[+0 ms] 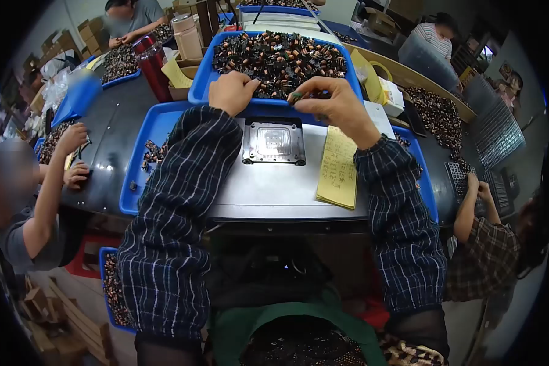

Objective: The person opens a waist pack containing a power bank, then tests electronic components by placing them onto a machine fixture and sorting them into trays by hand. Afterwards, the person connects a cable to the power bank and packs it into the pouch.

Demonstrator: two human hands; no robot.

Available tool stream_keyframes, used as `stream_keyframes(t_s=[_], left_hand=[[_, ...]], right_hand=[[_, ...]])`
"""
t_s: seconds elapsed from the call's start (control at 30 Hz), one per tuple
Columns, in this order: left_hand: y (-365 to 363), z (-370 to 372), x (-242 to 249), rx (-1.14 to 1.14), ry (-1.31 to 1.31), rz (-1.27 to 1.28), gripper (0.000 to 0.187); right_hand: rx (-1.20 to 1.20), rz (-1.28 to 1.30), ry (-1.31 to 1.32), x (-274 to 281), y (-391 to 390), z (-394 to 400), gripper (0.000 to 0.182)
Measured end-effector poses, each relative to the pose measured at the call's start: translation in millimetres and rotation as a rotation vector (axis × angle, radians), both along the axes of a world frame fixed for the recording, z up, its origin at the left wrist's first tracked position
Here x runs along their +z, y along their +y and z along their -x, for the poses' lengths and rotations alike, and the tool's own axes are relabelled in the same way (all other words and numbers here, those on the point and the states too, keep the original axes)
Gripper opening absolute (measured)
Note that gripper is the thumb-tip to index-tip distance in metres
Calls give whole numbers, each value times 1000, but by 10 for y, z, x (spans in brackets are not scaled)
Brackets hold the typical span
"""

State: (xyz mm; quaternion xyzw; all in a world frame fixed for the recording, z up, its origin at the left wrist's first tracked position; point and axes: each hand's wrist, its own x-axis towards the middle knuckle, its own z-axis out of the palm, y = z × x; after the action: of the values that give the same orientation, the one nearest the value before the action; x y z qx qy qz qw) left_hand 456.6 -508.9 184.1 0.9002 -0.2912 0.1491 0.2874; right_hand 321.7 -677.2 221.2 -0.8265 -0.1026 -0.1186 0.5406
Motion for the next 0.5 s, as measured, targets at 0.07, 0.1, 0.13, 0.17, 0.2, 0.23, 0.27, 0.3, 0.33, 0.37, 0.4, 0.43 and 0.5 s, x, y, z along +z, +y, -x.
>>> stream_keyframes(t_s=[0.07, 0.1, 0.13, 0.17, 0.2, 0.23, 0.27, 0.3, 0.33, 0.37, 0.4, 0.43, 0.5], left_hand=[[-43, -27, 26, -42, 155, 14, 23], [-37, -39, 21, -37, 162, 14, 23], [-27, -49, 13, -71, 161, 49, 26], [-17, -74, -5, -105, 158, 82, 29], [-22, -100, -19, -108, 147, 71, 28], [-19, -107, -47, -107, 152, 68, 28], [-24, -55, -12, -71, 166, 43, 27], [-31, -6, 21, -37, 181, 18, 26], [-35, 16, 36, -25, 190, 8, 25], [-39, 27, 52, -24, 191, 7, 25], [-34, 37, 64, -63, 200, -5, 25], [-22, 42, 72, -97, 207, -17, 24], [-45, 25, -17, -154, 124, 25, 23]], right_hand=[[36, 131, -30, -44, 160, 20, 14], [80, 228, -128, -114, 214, -3, 15], [79, 249, -114, -184, 256, -5, 17], [116, 288, -110, -226, 278, -15, 19], [110, 392, -138, -269, 291, -10, 19], [101, 497, -169, -300, 295, -10, 19], [83, 486, -101, -283, 301, 4, 18], [81, 483, -100, -298, 298, 0, 18], [56, 541, -139, -305, 299, -3, 17], [34, 599, -179, -298, 302, -2, 17], [37, 599, -178, -280, 294, 8, 17], [69, 577, -129, -246, 276, 20, 16], [126, 513, -167, -280, 269, 0, 16]])
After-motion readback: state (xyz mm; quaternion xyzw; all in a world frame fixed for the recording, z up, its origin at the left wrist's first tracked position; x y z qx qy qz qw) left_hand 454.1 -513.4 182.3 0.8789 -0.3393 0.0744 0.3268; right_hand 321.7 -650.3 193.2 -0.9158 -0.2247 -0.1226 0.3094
